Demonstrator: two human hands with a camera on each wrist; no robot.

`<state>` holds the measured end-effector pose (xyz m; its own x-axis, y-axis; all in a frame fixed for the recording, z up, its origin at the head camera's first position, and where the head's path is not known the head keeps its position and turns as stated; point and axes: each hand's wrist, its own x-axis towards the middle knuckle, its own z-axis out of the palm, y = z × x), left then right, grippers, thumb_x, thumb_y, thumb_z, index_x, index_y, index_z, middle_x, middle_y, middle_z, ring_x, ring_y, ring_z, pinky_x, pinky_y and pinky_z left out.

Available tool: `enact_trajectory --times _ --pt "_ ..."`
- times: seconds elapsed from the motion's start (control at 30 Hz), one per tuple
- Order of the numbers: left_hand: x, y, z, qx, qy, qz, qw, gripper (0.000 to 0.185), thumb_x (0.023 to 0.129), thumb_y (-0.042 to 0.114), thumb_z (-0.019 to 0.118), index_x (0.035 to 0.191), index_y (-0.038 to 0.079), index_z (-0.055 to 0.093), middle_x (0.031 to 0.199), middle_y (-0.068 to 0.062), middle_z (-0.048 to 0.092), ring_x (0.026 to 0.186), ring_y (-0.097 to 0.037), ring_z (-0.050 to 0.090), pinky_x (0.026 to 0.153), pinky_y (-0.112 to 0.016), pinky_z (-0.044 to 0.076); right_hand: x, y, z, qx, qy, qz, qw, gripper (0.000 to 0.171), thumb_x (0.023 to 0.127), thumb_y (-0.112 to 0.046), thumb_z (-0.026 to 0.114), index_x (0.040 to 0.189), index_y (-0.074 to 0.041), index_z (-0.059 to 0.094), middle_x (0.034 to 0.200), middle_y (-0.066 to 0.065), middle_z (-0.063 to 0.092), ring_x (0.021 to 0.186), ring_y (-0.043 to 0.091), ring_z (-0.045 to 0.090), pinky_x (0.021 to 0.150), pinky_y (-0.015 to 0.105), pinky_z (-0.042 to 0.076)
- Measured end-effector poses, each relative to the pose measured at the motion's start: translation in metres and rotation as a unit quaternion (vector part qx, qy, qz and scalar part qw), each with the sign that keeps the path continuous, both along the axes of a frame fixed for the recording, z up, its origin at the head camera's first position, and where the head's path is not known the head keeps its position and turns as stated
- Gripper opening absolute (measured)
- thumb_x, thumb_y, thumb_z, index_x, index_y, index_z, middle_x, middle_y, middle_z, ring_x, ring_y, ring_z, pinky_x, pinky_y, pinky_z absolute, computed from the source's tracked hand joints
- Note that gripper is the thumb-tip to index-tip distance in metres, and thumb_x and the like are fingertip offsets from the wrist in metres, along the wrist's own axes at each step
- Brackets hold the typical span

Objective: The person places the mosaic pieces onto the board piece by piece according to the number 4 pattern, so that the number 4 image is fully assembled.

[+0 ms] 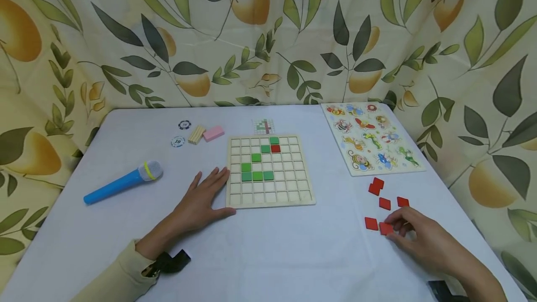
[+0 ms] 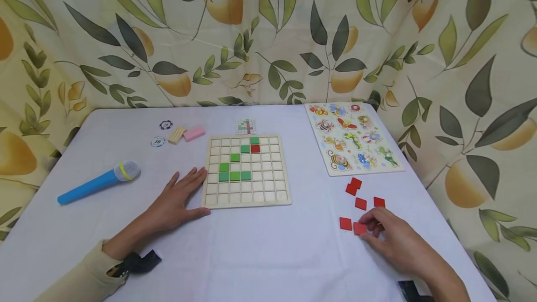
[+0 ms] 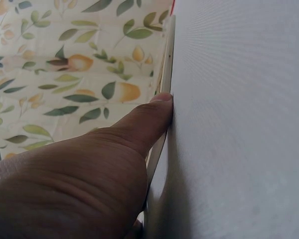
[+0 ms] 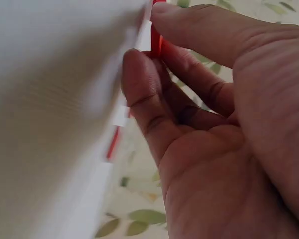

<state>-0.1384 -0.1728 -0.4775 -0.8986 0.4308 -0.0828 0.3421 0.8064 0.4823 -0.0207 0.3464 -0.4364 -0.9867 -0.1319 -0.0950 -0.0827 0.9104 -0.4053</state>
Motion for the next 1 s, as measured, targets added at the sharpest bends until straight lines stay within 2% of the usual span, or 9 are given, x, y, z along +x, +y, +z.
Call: enact_trajectory --times 0.1,0.2,0.3,0.43,0.57,0.7,0.83,1.0 --pt "0.0 0.0 0.0 -0.001 -0.004 -0.002 1.0 0.109 0.088 0.054 0.084 0.171 0.015 0.024 0.18 -0.002 0.023 0.17 -0.029 0.013 0.138 -0.06 -0.001 -0.012 -0.002 0.015 0.018 0.044 0.035 0.998 0.038 0.081 -0.011 0.092 0.111 -0.017 0.07 0.099 -0.009 0.067 0.082 -0.006 0.054 0.071 0.016 0.058" --pt "0.0 0.0 0.0 0.001 -0.005 -0.004 1.0 0.109 0.088 0.054 0.084 0.171 0.015 0.024 0.18 -0.002 0.023 0.17 -0.029 0.013 0.138 -0.06 -0.001 -0.034 -0.011 0.035 0.023 0.089 0.077 0.993 0.042 0.079 -0.01 0.094 0.112 -0.02 0.071 0.101 -0.012 0.068 0.084 -0.006 0.055 0.069 0.015 0.057" --pt "-0.001 0.0 -0.001 0.0 -0.004 -0.004 1.0 0.109 0.088 0.055 0.084 0.171 0.015 0.024 0.18 -0.002 0.023 0.17 -0.029 0.013 0.138 -0.06 -0.001 -0.061 -0.032 0.051 0.01 0.145 0.121 0.982 0.042 0.078 -0.011 0.095 0.113 -0.024 0.074 0.1 -0.014 0.068 0.085 -0.002 0.056 0.066 0.015 0.054" --pt "-0.002 -0.001 -0.002 -0.002 0.001 -0.002 1.0 0.109 0.088 0.055 0.083 0.171 0.015 0.024 0.18 -0.002 0.023 0.17 -0.029 0.013 0.138 -0.06 -0.001 -0.104 -0.071 0.06 -0.017 0.182 0.177 0.967 0.035 0.081 -0.01 0.093 0.109 -0.023 0.076 0.099 -0.011 0.07 0.085 0.003 0.059 0.067 0.018 0.057" --pt "-0.002 -0.001 -0.002 -0.003 0.0 -0.003 1.0 0.109 0.088 0.055 0.083 0.171 0.015 0.025 0.18 -0.002 0.024 0.17 -0.029 0.014 0.138 -0.059 -0.001 -0.147 -0.108 0.058 -0.035 0.159 0.218 0.962 0.023 0.087 -0.011 0.088 0.106 -0.017 0.077 0.101 -0.002 0.072 0.087 0.008 0.062 0.072 0.023 0.06" --pt "0.0 -0.001 -0.001 0.0 -0.005 -0.006 1.0 0.107 0.089 0.055 0.083 0.17 0.015 0.026 0.179 -0.002 0.024 0.17 -0.028 0.015 0.138 -0.058 0.0 -0.182 -0.146 0.046 -0.049 0.102 0.256 0.96 0.015 0.092 -0.012 0.084 0.105 -0.015 0.077 0.105 0.0 0.072 0.088 0.012 0.062 0.072 0.023 0.058" --pt "0.0 -0.001 -0.001 -0.001 0.0 -0.007 1.0 0.107 0.089 0.056 0.082 0.17 0.014 0.027 0.179 -0.002 0.025 0.17 -0.027 0.016 0.138 -0.059 0.001 -0.208 -0.174 0.029 -0.045 0.078 0.294 0.952 0.009 0.094 -0.012 0.083 0.099 -0.016 0.076 0.104 -0.001 0.07 0.086 0.013 0.06 0.072 0.024 0.056" --pt "-0.002 -0.001 0.0 -0.01 -0.005 -0.001 0.9999 0.108 0.089 0.057 0.082 0.17 0.015 0.026 0.179 0.0 0.024 0.17 -0.026 0.014 0.139 -0.057 0.0 -0.227 -0.192 0.012 -0.036 0.07 0.31 0.948 0.006 0.096 -0.013 0.081 0.097 -0.014 0.075 0.102 0.001 0.067 0.087 0.014 0.059 0.075 0.029 0.056"
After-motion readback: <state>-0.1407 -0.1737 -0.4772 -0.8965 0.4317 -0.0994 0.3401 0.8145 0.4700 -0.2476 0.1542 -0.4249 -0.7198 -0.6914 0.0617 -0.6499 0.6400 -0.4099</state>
